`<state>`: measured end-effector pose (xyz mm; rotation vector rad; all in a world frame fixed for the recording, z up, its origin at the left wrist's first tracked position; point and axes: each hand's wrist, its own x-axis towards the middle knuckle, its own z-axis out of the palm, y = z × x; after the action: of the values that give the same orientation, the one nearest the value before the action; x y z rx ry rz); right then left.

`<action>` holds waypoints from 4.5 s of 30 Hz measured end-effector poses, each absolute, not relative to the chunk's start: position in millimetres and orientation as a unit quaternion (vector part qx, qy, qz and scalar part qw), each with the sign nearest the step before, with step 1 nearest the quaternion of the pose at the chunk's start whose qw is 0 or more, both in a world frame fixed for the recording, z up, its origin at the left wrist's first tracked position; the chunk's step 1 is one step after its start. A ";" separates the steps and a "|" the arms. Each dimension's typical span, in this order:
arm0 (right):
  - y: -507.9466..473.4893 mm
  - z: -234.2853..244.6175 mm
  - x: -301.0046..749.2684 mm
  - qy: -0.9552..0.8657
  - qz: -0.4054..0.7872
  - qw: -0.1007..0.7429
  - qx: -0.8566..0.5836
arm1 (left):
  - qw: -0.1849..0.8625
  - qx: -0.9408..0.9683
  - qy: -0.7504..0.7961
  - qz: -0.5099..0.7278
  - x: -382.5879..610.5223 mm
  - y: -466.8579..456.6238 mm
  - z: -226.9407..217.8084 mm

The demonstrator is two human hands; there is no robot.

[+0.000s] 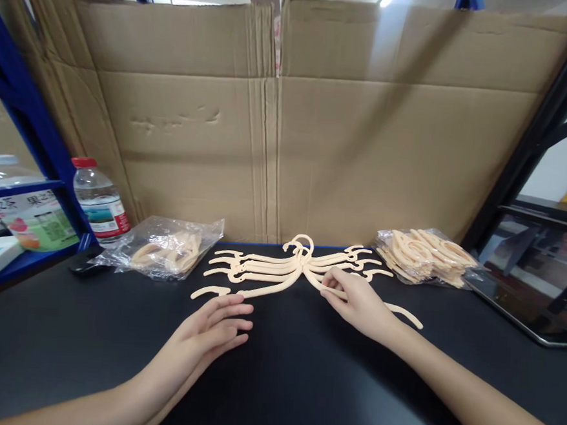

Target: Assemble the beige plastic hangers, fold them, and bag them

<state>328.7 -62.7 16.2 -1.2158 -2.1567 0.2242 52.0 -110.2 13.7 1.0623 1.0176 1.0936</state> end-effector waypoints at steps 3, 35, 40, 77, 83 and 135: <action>-65.6 21.9 329.9 -0.804 0.092 0.359 -0.465 | 0.645 0.382 0.453 0.483 51.8 -108.4 17.8; -81.2 26.9 326.0 -0.876 -0.008 0.269 -0.400 | 0.394 0.657 0.451 0.458 35.9 -76.0 24.1; -77.9 32.2 336.0 -0.819 -0.207 0.229 -0.484 | 0.406 0.607 0.458 0.506 35.6 -73.1 20.9; -69.4 30.5 330.6 -0.683 0.307 0.500 -0.434 | 0.458 0.506 0.446 0.579 37.9 -75.7 17.7; -78.6 29.1 319.5 -0.627 0.442 0.507 -0.392 | 0.489 0.526 0.433 0.545 44.9 -86.0 29.4; -121.3 33.1 276.9 -0.740 0.509 0.334 -0.287 | 0.508 0.603 0.423 0.446 60.0 -107.2 26.8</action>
<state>276.9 -121.3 33.1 -0.7493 -1.9308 1.3300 60.0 -107.2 26.8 1.4536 1.0186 1.0745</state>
